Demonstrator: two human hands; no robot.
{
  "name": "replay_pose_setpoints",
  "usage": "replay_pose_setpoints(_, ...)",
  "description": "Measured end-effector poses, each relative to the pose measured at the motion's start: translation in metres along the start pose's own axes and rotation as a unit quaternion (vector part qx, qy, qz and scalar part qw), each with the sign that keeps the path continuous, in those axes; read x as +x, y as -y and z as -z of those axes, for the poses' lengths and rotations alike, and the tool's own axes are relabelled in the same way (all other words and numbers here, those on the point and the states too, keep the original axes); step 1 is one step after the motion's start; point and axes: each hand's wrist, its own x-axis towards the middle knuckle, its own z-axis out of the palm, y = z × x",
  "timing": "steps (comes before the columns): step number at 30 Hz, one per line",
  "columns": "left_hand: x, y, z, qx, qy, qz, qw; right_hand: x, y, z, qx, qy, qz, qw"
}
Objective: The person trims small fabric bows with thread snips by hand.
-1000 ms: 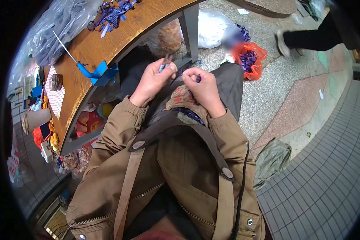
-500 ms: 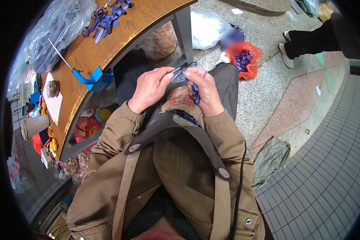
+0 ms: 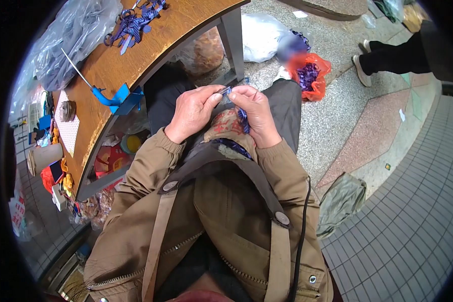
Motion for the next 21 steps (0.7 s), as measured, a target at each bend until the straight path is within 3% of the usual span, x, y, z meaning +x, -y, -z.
replay_pose_setpoints(12,0.0,0.008,-0.002,-0.032,-0.011,0.008,0.999,-0.002,0.002,-0.003,-0.023,-0.012,-0.001,1.0)
replay_pose_setpoints(17,0.002,0.005,0.003,-0.034,0.038,-0.007,0.999,-0.002,0.0,-0.005,-0.077,-0.032,0.034,0.996)
replay_pose_setpoints(21,0.002,0.02,0.001,-0.176,0.042,0.116,0.977,0.006,-0.001,0.008,0.035,-0.001,-0.002,0.999)
